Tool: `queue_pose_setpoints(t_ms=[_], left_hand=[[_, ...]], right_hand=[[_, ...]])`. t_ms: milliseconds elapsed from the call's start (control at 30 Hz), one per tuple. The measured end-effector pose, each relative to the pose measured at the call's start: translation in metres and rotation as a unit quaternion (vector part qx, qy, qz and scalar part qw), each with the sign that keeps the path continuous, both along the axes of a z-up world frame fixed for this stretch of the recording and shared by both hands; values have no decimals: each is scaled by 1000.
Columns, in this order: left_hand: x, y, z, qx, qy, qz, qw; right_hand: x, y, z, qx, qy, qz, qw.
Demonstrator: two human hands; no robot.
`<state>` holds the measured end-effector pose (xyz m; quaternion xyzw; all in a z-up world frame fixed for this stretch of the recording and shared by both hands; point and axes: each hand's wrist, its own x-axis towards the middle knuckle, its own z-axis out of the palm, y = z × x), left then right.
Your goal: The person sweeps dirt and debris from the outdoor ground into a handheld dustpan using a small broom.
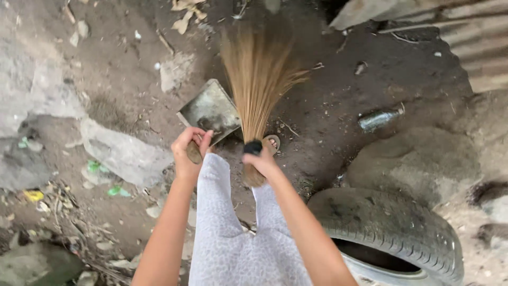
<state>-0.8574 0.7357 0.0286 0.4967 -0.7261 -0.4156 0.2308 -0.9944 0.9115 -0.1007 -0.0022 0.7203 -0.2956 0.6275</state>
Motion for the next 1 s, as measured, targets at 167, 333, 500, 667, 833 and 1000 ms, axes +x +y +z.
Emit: queue_pose_setpoints(t_ms=[167, 333, 500, 667, 833, 1000], left_hand=[[45, -18, 1, -7, 8, 39, 999], [81, -32, -1, 25, 17, 86, 996], [115, -50, -17, -68, 38, 45, 996], [156, -87, -57, 50, 29, 99, 993], [214, -153, -92, 90, 99, 102, 986], [272, -208, -92, 62, 6, 106, 992]], right_hand=[[-84, 88, 101, 16, -17, 33, 999], [-116, 51, 137, 95, -33, -50, 994], [-26, -66, 11, 45, -40, -157, 986], [122, -123, -27, -3, 26, 27, 999], [103, -136, 50, -80, -57, 60, 993], [70, -106, 75, 5, 92, 62, 994]])
